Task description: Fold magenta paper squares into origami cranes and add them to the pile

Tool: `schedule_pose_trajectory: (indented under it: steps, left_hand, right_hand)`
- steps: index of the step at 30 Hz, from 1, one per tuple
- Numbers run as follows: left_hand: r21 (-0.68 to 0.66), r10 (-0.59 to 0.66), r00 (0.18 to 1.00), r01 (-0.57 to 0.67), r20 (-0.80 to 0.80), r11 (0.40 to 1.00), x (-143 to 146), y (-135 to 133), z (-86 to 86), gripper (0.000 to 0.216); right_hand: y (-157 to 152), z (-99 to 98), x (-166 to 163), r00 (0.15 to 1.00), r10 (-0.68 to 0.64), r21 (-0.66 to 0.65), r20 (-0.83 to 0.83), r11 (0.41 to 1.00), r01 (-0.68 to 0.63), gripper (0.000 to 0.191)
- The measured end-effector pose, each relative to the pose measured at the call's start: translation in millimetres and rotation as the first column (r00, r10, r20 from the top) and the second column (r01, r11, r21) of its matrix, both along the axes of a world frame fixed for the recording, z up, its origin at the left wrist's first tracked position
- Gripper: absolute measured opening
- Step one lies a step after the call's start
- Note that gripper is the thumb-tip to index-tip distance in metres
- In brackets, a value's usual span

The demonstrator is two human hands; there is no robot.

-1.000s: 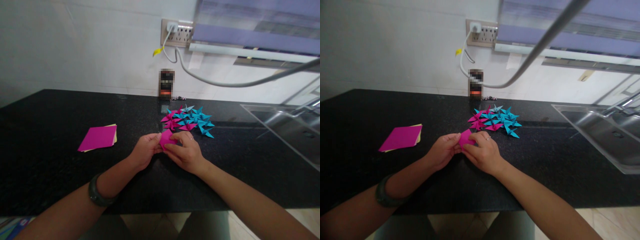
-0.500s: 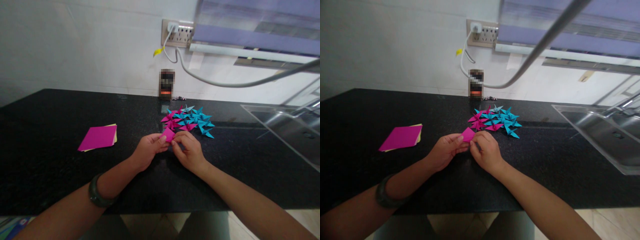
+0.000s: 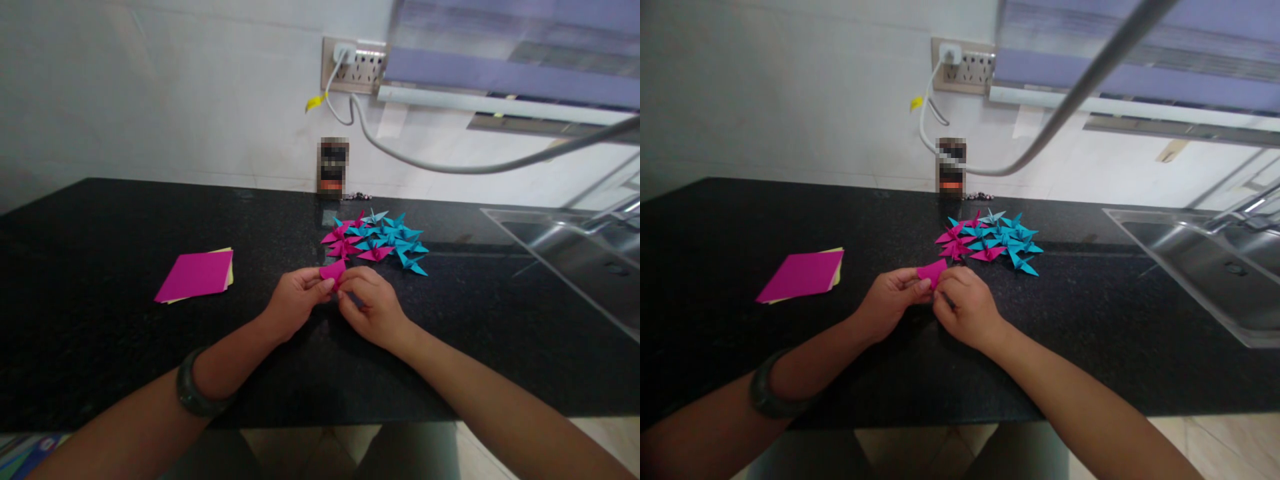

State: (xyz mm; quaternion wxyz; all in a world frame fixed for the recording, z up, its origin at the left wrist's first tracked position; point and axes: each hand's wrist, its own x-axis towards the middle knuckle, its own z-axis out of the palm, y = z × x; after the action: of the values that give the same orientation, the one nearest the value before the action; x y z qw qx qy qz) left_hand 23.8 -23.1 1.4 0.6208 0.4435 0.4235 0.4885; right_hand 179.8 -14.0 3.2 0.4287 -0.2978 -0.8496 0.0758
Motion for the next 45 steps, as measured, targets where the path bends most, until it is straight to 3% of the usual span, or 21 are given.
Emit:
schedule_pose_trajectory:
  steps: [12,33,45]
  left_hand:
    - [-0.018,-0.011,1.0,0.011,-0.025,1.0,0.4,-0.4,0.8,0.027]
    - [-0.003,0.001,0.997,-0.001,-0.083,1.0,-0.2,-0.6,3.0,0.027]
    - [0.035,0.016,0.99,-0.011,-0.142,0.999,0.1,-0.4,2.0,0.027]
  right_hand:
    - [0.9,-1.6,-1.4,0.999,0.023,-0.053,-0.039,0.998,-0.025,0.012]
    - [-0.4,0.9,-1.0,0.997,0.051,-0.063,0.063,0.997,-0.047,0.012]
    - [-0.2,0.2,2.4,0.999,-0.04,-0.095,-0.027,0.995,0.037,0.003]
